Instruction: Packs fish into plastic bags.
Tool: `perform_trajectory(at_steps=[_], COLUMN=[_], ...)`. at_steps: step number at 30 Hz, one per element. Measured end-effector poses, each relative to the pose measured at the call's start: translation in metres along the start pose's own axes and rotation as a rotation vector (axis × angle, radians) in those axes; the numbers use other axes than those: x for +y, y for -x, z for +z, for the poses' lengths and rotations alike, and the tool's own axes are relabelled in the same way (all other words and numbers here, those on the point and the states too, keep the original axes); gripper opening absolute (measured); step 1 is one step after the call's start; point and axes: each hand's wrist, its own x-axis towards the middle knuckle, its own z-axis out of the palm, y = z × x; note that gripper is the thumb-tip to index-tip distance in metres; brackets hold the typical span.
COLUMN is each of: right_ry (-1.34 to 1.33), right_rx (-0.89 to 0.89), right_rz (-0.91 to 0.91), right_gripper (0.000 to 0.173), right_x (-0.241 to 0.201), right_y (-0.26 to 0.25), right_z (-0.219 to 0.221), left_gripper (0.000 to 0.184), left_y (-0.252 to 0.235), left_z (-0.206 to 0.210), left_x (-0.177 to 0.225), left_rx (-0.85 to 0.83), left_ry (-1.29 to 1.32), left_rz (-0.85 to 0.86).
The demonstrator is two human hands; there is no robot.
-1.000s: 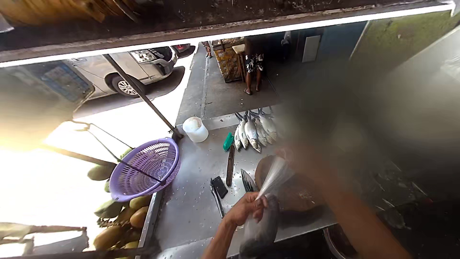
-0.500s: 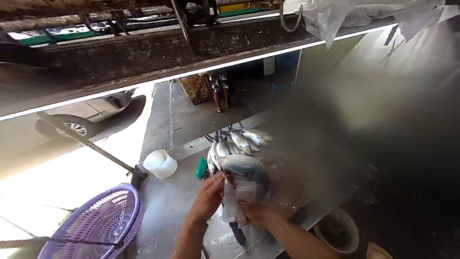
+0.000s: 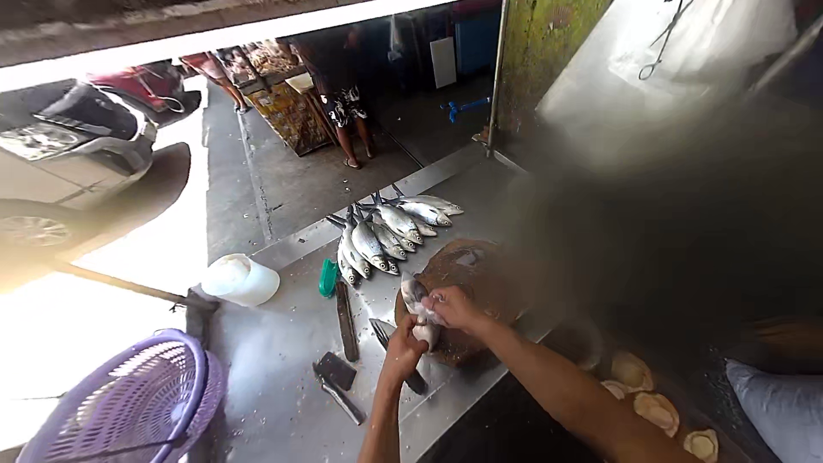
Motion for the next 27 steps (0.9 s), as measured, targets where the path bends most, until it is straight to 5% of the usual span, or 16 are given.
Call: perform_trajectory(at_steps=[2,5,10,12,16,23,27], right_ry=[-0.337,-0.351,0.294,0.583,0.771,0.813,0.734], right_rx=[0.105,0.149,0.221,0.074,-0.347,-0.592,-0.221], right_rz=[0.224,0.338,-0.071,-0.087,0.210,0.130,-0.025], right_gripper=[0.026,0.025,0.041,0.036,0.031,0.028,0.036], right_x=[0.004,0.016,0.004,-0.006,-0.010,0.013,0.025], right_y=[-0.016,-0.021,0.005,0.009,-0.020,-0.045,-0.045], right_z=[0.000,-0.015,-0.042,-0.051,-0.079,-0.116,-0.169], left_gripper=[0.047,0.041,0.046,0.044,0.039,0.044,0.026], left_y=[-0.013,-0.029,-0.041,-0.041,-0.044,-0.036,-0.037], left_z=[0.018,0.037,0.061,0.073,0.096,0.114,0.111], left_x=[0.012,0.023,0.029,0.039,0.045,0.009,0.029], left_rx=[-0.061,-0.228,-0.265,-0.247,-0.219,0.074,0.370], left_ry=[-0.310,-0.560,-0.599,-0.694,-0.725,0.094,0.728], left_rz=[0.029,0.042,-0.006,-0.014,0.006,-0.049,0.028])
